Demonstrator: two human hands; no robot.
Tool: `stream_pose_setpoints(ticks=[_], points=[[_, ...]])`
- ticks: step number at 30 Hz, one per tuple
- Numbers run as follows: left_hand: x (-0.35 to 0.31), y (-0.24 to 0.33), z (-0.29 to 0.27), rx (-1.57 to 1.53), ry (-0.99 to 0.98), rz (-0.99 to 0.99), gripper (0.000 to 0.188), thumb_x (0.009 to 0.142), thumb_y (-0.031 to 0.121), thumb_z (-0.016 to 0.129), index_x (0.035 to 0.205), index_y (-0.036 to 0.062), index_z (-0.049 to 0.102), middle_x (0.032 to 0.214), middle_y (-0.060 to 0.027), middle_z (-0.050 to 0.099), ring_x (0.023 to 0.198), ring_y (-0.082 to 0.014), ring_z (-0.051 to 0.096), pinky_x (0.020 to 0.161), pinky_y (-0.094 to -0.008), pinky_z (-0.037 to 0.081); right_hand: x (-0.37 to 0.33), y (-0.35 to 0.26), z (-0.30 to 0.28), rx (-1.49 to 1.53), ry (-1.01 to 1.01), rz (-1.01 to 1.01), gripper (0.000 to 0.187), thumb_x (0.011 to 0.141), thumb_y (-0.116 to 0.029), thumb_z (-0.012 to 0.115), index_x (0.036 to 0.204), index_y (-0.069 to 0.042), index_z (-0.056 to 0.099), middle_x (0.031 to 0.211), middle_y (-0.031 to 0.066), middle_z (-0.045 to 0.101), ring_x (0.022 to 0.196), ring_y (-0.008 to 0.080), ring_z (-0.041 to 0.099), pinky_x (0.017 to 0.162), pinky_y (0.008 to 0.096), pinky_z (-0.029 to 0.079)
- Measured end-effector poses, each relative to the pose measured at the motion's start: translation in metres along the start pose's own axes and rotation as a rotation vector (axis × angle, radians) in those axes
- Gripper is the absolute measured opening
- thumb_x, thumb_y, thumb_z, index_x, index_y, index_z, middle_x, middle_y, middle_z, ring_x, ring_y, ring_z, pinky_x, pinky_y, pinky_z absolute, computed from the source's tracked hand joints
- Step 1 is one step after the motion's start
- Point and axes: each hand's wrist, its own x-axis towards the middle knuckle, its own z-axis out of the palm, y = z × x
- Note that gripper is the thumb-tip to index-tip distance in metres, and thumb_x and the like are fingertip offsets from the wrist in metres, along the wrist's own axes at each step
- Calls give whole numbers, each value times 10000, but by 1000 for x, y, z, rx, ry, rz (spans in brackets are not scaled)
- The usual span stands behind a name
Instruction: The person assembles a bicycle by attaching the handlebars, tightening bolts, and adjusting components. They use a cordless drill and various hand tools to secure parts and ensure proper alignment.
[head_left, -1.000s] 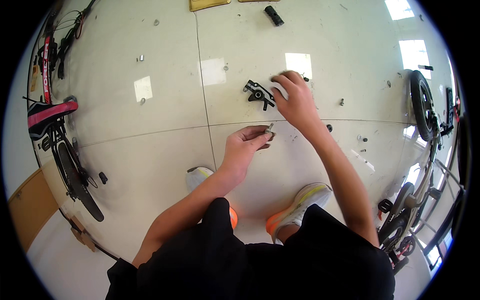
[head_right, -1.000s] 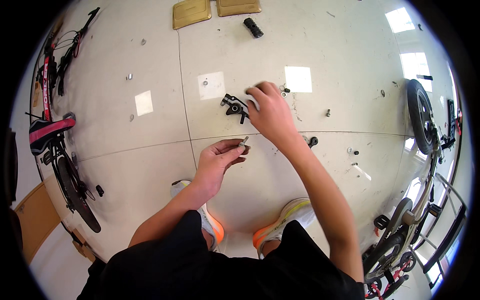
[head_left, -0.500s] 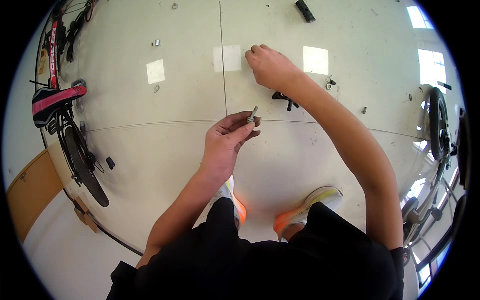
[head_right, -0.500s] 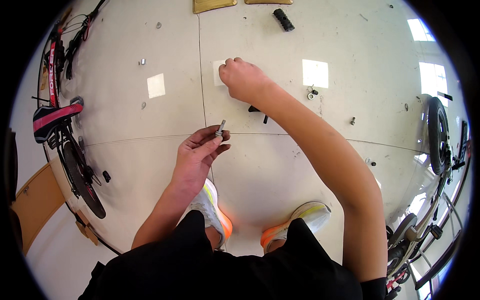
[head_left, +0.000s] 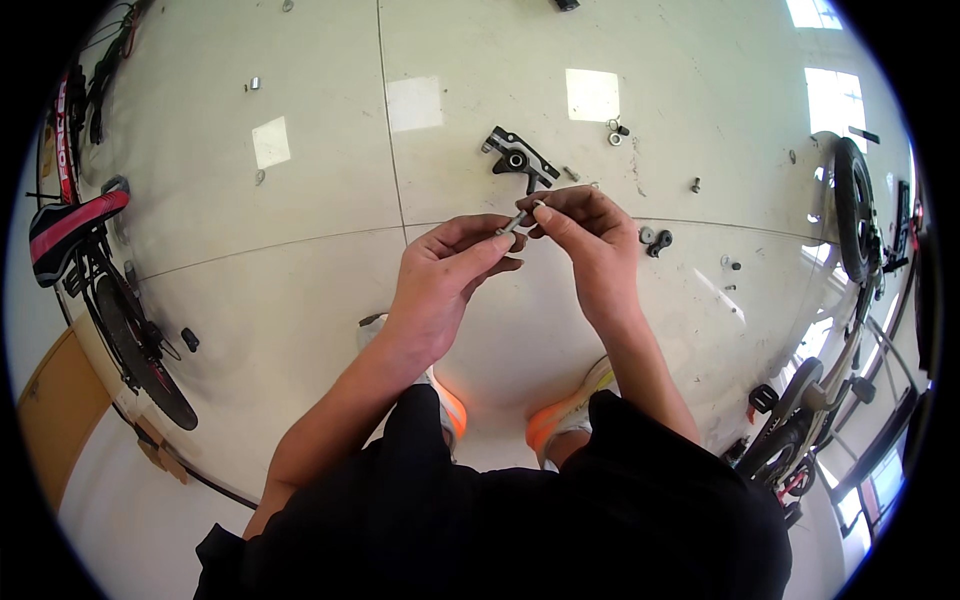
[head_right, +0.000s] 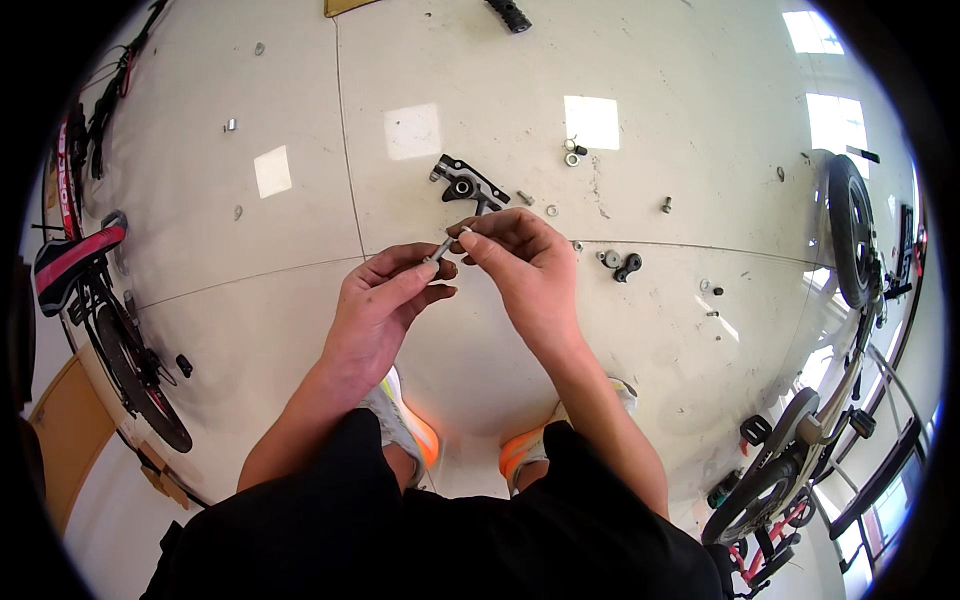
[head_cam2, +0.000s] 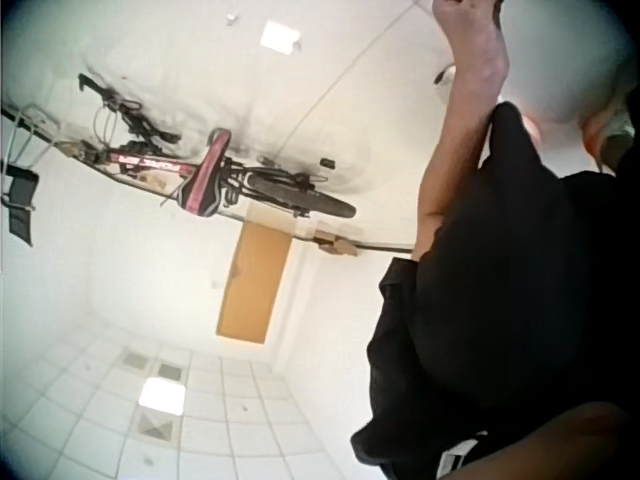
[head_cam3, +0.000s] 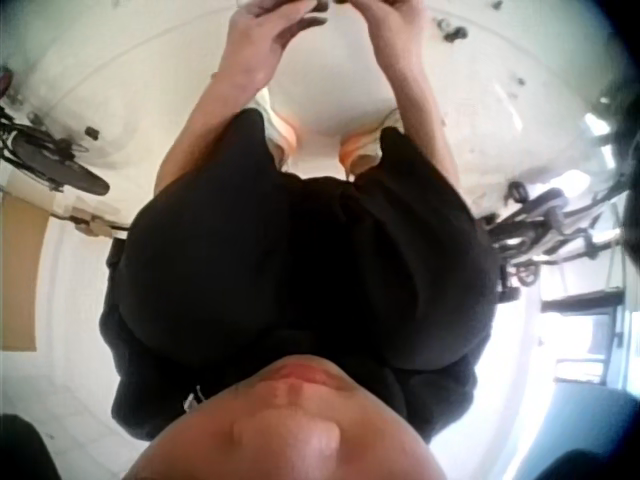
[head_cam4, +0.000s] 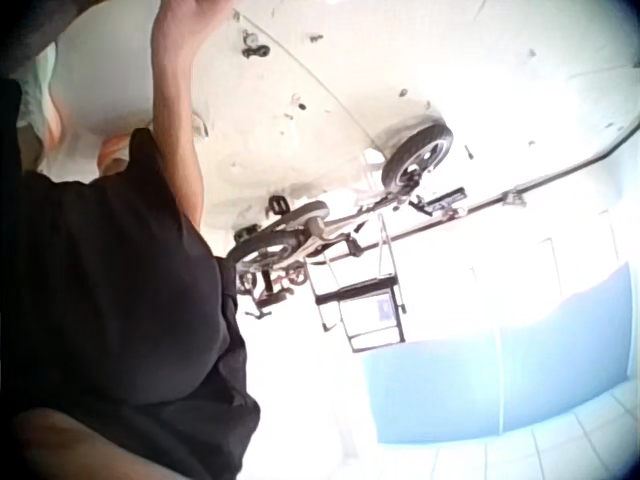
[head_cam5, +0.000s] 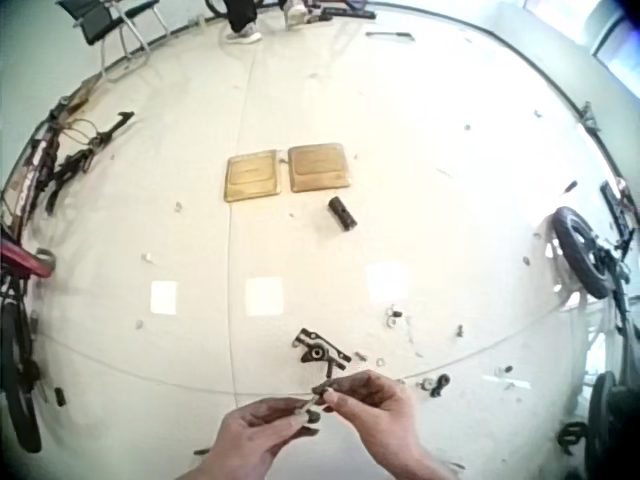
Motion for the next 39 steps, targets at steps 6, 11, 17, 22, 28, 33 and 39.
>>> stream_pose_setpoints(ticks=[6,11,17,22,28,33,39], points=[[1,-7,0,-12,1,-1,221,864,52,632,1058,-50,606,989,-114,651,917,-189,640,843,-330,534,-8,12,-2,85,-76,-35,110,842,16,639,945,48,616,879,90,661,829,129,634,761,268,528],[-2,-7,-7,57,26,29,211,851,63,650,1035,-37,628,960,-93,662,873,-160,636,822,-300,530,-12,13,5,-103,-66,-52,176,848,12,634,1021,39,630,848,59,651,790,103,617,722,244,505],[-4,-8,-14,191,85,114,191,825,80,679,985,-23,668,878,-66,678,804,-127,624,748,-257,504,-14,16,10,-345,-81,-83,175,832,-6,651,1004,18,654,823,49,651,766,97,608,699,249,493],[-3,-11,-19,421,125,212,198,824,72,678,995,-27,683,844,-71,689,781,-110,633,709,-230,500,-13,13,11,-559,-115,-190,168,809,-2,657,976,22,661,841,87,666,763,145,631,702,272,500],[0,-6,-25,528,49,233,202,833,75,676,1000,-39,682,842,-84,695,783,-105,638,694,-224,500,-14,8,10,-645,-134,-197,170,790,9,661,960,16,666,870,103,685,773,184,657,702,292,506],[-1,-4,-23,626,46,257,200,842,69,666,1002,-50,675,840,-93,697,784,-107,638,696,-233,500,-16,9,9,-683,-113,-190,172,777,-2,678,948,7,671,848,88,691,777,200,670,683,299,513],[2,-4,-27,578,25,190,182,860,59,636,1000,-52,671,835,-102,693,759,-120,636,696,-245,507,-14,13,8,-693,-154,-348,157,772,-23,699,926,8,681,901,94,683,779,217,663,687,301,517]])
